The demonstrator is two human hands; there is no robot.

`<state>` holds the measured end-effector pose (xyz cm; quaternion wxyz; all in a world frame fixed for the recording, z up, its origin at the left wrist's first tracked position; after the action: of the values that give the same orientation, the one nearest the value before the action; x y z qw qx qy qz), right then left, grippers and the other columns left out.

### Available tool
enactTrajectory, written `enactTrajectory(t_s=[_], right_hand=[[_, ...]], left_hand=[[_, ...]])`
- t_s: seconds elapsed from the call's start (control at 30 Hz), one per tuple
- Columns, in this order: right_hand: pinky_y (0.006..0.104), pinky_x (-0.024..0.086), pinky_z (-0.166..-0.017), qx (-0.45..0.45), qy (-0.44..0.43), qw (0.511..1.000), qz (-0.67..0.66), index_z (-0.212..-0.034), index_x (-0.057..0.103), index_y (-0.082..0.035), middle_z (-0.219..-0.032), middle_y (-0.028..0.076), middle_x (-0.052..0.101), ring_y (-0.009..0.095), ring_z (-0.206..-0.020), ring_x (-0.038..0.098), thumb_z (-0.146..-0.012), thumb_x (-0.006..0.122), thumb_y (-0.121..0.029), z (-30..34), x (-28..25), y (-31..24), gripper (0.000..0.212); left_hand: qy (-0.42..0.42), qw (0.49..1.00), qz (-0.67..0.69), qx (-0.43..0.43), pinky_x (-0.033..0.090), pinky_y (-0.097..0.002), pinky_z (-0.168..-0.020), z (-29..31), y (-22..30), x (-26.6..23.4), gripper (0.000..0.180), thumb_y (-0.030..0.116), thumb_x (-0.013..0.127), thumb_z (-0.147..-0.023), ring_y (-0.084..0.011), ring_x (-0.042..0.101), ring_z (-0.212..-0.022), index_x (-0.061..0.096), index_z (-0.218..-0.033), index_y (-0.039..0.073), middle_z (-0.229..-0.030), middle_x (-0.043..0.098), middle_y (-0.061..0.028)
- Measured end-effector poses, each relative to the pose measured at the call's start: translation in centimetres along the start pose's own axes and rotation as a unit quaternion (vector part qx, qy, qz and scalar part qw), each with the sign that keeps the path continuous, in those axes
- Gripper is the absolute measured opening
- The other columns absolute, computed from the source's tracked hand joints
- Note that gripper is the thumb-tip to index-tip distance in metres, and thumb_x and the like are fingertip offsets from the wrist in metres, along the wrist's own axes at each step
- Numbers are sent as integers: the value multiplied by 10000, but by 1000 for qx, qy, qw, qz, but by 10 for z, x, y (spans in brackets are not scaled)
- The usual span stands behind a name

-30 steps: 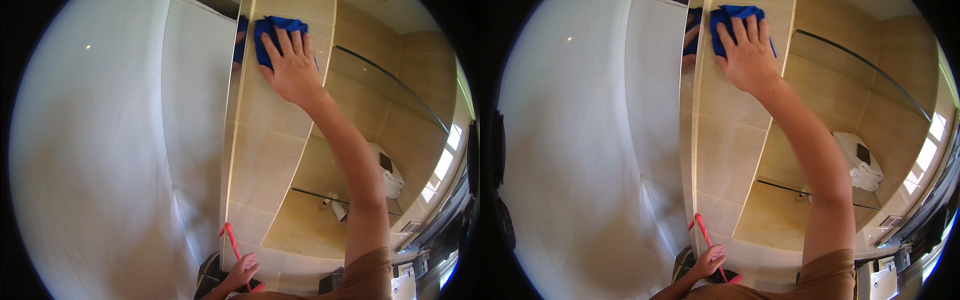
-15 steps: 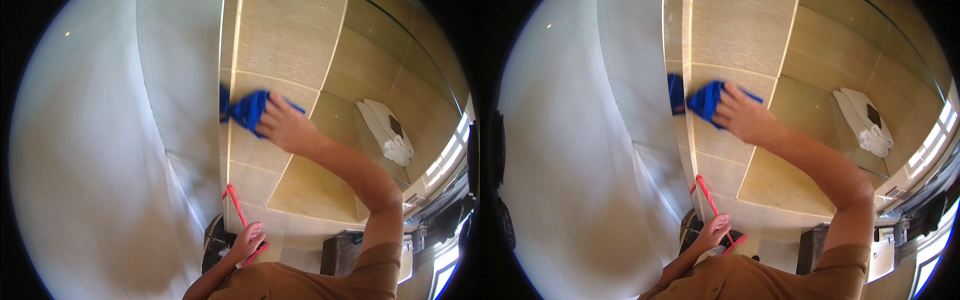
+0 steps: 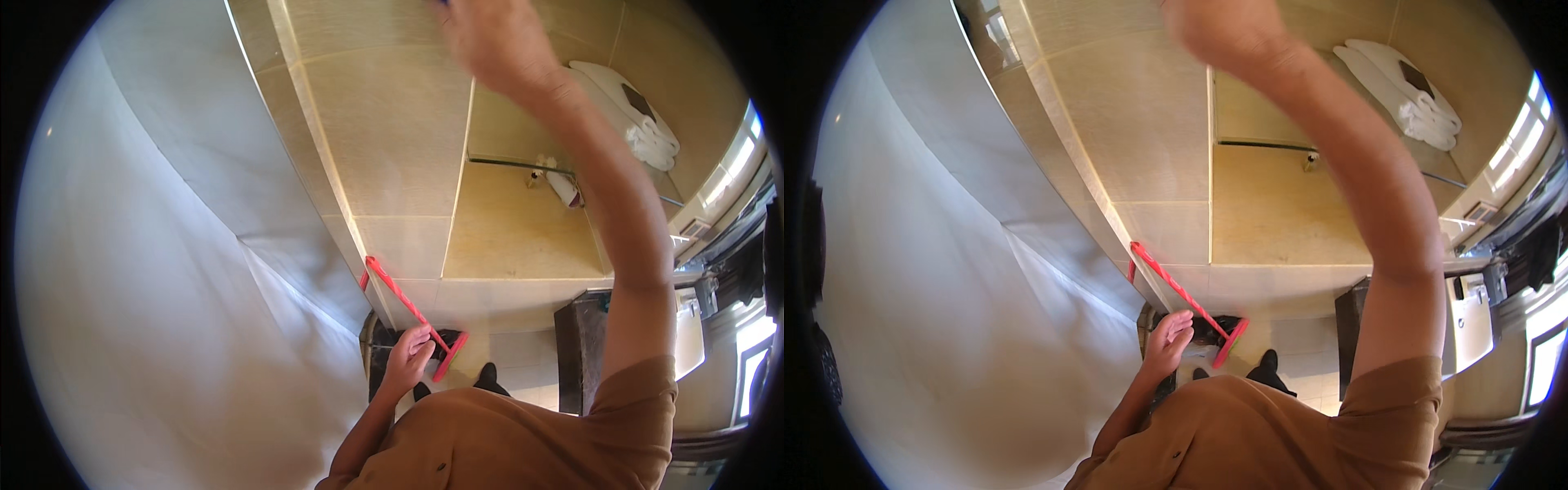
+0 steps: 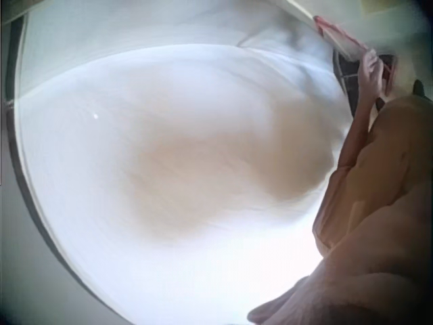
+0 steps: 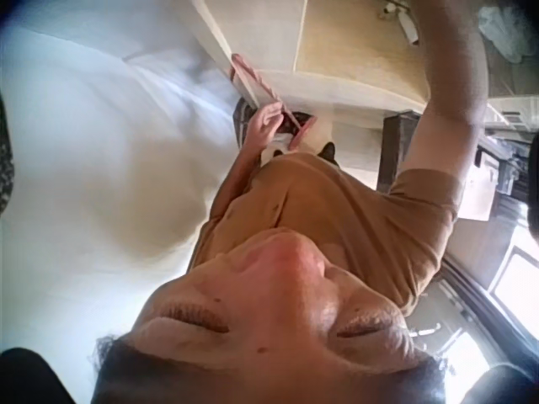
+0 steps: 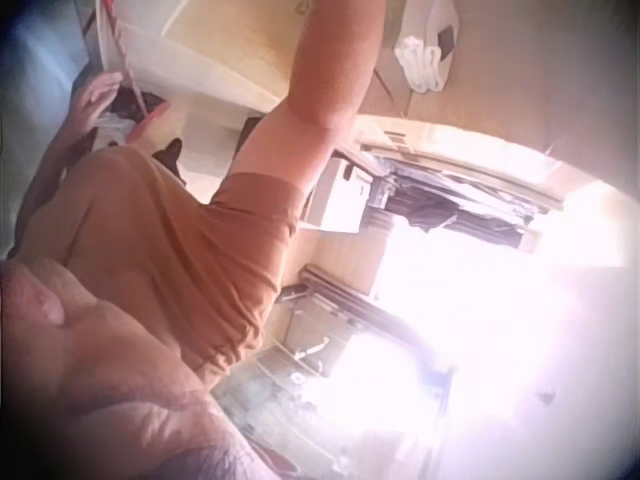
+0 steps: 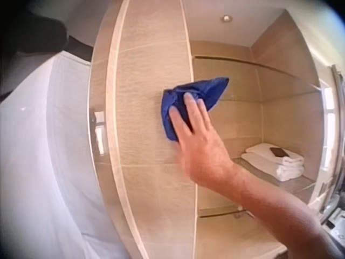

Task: The person cleans a bathroom using a blue cloth and a pink squeegee. They wipe the sink basin, the countertop, and the glass shower door, moving between different surfaces to remove dirt and water.

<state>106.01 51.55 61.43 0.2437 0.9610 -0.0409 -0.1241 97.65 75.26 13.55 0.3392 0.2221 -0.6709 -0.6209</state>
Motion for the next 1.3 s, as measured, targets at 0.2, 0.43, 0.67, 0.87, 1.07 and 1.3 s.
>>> enactTrajectory(t_s=[0.2, 0.43, 0.67, 0.87, 1.07, 1.3], right_hand=[[545, 311, -1210, -90, -136, 982, 92, -1353, 621, -125, -1230, 137, 648, 329, -1229, 576, -908, 594, -220, 103, 27, -57, 456], [504, 252, -1256, -240, -258, 931, -93, -1224, 679, -120, -1238, 73, 645, 268, -1261, 576, -908, 535, -228, 273, 64, -124, 364], [481, 349, -1185, -78, -318, 861, -389, -1091, 660, -94, -1074, 97, 685, 300, -1167, 620, -901, 592, -188, 365, 53, -162, 223], [442, 573, -872, 665, -265, 265, -646, -1133, 655, -44, -1051, 130, 728, 314, -947, 706, -1048, 533, -217, 407, 38, -224, 228], [426, 607, -776, 718, -165, -44, -675, -1254, 624, -58, -1060, 110, 719, 233, -912, 711, -1076, 536, -299, 352, 41, -229, 313], [461, 285, -1191, 349, -77, 593, -722, -1554, 340, 1, -1501, 259, 405, 386, -1393, 408, -1057, 517, -300, 181, 48, -199, 608]], left_hand=[[24, 1000, -6, -6, 483, -384, -1066, 9, -4, -2, 417, 86, 652, -1002, -283, 608, -1258, 528, -1380, -39, -1338, 622, -210], [94, 995, -10, -10, 475, -362, -1078, 23, -4, -10, 370, 92, 636, -1014, -257, 612, -1263, 553, -1350, -37, -1333, 637, -197], [187, 980, 12, -69, 486, -316, -1038, 54, -23, -6, 330, 115, 646, -1016, -178, 628, -1188, 599, -1317, -13, -1275, 676, -120], [210, 970, 20, -121, 516, -347, -973, 66, -36, 17, 344, 202, 641, -1026, -170, 635, -1153, 614, -1330, 43, -1296, 673, -84], [232, 966, 5, -111, 498, -289, -931, 49, -15, 48, 320, 168, 629, -1027, -133, 625, -1056, 630, -1310, 20, -1206, 699, -58], [265, 957, -3, -120, 502, -336, -964, 57, -5, 48, 331, 189, 615, -1022, -171, 613, -1129, 617, -1294, 0, -1239, 670, -82]])
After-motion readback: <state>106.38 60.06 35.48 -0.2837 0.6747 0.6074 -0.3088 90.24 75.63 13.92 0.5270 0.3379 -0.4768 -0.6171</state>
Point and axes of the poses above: each hand's wrist, its own z-axis away from the middle knuckle, its own x-axis out of the palm, y = z × x, the point moved 2 cm from there along -z, towards the middle knuckle
